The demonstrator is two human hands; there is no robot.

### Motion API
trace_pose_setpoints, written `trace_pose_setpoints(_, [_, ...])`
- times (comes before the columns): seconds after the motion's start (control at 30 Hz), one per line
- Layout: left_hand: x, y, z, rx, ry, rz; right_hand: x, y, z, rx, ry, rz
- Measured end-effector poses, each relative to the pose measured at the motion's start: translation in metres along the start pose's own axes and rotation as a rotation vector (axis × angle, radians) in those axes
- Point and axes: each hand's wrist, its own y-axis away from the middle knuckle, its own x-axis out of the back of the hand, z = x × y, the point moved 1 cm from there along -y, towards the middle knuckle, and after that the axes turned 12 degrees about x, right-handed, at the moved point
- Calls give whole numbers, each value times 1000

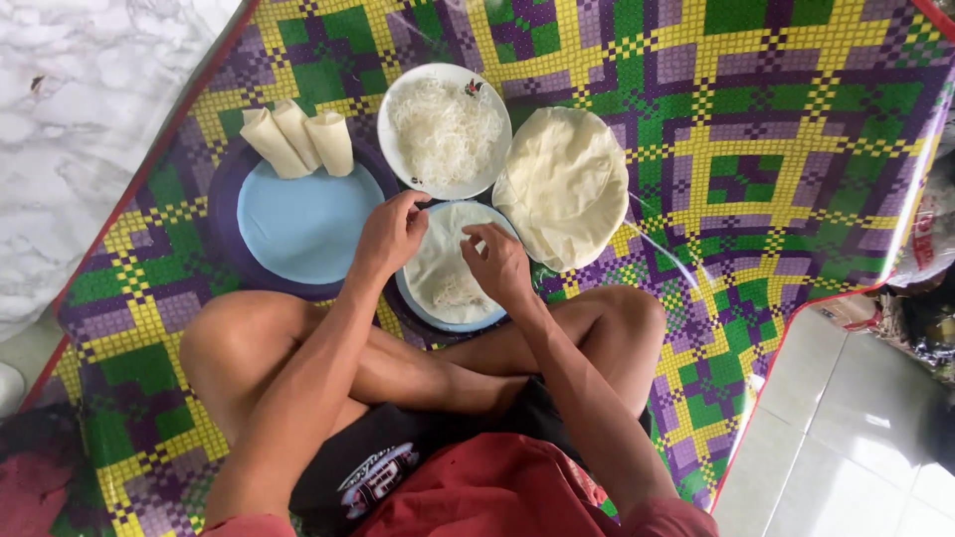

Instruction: The person sits on a mat and uses their hands to place shredded white filling onto a thin, round wrapper. They then roll the wrapper into a cylindrical shape and place the finished roll onto a nearby plate.

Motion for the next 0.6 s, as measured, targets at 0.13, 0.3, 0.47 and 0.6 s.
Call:
trace_pose_setpoints(0.13, [0,-18,-7,41,27,116,-23,-41,5,-87,61,74])
trace_pose_setpoints(0.3, [7,-35,3,63,88,222,-55,-89,20,-323,167,-5])
trace_pose_setpoints(0.47, [3,-47,0,108,163,220,-84,-113,31,-373,312,-98])
trace_pose_setpoints(0.6, [5,-50,1,143,217,196,-50,-113,-2,-369,265,20])
